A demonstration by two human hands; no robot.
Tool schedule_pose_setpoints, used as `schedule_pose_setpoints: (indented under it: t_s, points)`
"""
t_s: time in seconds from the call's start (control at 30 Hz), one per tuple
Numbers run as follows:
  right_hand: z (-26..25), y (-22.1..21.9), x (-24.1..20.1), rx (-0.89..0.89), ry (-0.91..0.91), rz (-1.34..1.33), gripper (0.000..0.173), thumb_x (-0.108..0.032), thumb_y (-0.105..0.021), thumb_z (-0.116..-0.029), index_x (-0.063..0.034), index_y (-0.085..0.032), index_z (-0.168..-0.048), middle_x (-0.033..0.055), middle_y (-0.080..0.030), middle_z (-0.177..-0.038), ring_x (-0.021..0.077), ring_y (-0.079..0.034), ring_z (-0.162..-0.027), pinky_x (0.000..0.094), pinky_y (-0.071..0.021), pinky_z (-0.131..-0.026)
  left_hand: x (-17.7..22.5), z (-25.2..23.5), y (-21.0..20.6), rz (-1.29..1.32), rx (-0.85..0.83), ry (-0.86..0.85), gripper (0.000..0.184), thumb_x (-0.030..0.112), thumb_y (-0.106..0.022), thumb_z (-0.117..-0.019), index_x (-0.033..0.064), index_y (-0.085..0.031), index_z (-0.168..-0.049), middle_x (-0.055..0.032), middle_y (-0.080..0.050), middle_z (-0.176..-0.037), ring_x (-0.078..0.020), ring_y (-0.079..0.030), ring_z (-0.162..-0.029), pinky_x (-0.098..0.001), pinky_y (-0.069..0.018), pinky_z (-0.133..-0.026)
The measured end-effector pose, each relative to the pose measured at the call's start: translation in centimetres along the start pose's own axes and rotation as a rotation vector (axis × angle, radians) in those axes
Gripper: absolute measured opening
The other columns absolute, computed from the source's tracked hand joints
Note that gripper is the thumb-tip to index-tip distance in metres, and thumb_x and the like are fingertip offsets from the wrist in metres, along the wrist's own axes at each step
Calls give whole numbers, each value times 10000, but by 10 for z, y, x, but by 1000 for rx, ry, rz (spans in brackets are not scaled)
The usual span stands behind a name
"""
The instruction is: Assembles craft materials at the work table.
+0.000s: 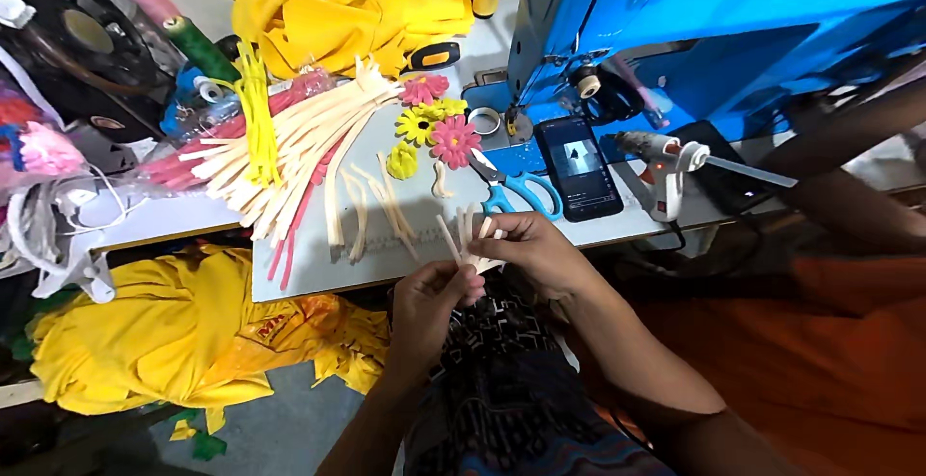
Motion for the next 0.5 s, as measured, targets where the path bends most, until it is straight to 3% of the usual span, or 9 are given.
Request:
schedule_pose_setpoints:
  t_s: [0.1, 0.2, 0.27, 0.37, 0.43, 0.5]
  points:
    - [-2, 4, -4, -100, -38, 101, 60, -17, -716, -895, -59, -733, -856, -27, -699, -778, 19, -643, -706, 201, -556, -673, 6, -4, 6, -118, -114, 100, 86, 14, -642, -970, 14, -711, -918, -12, -748, -797, -88, -729, -726, -251, -624, -724]
    - [-8, 6, -8, -175, -22, 191, 130, -50, -714, -909, -68, -698, -781, -47, -655, -700, 2, -605, -648, 186, -514, -620, 8, -4, 6, -210, -118, 41, 62, 24, -677, -948, 19, -718, -901, 1, -741, -782, -67, -722, -711, -230, -621, -711]
    - [-9, 7, -10, -123, 15, 175, 112, -97, -638, -971, -65, -719, -902, -46, -681, -769, 5, -609, -676, 193, -518, -631, 8, -3, 4, -187, -42, -26, 66, 4, -667, -944, 15, -714, -899, 1, -744, -777, -66, -725, -705, -227, -624, -705]
    - [-7, 20, -11, -14, 101, 40, 252, -278, -550, -1048, -109, -709, -1146, -45, -724, -937, 27, -650, -778, 210, -556, -693, 13, -4, 3, 2, 59, -12, 133, -62, -621, -949, 18, -700, -879, -23, -752, -768, -89, -733, -697, -238, -628, -706]
    - [0, 26, -9, -9, 117, -21, 269, -315, -683, -975, -126, -726, -1162, -38, -730, -938, 39, -668, -762, 209, -577, -678, 15, -4, 4, 86, 96, 38, 162, -85, -602, -953, 16, -695, -867, -44, -755, -765, -100, -736, -690, -239, -627, -701]
    - [9, 20, -4, -18, 87, -15, 182, -127, -734, -895, -93, -742, -1073, -23, -744, -892, 48, -685, -740, 221, -592, -685, 15, -5, 3, 115, 101, 81, 154, -75, -600, -965, 5, -697, -876, -58, -754, -766, -103, -736, -690, -236, -625, -696]
Point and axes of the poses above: each hand's wrist, its own z-axis away from the middle knuckle, its own y-axis out of the back of the hand, x = y × z, the point moved 2 cm from there along -z, towards the middle knuckle
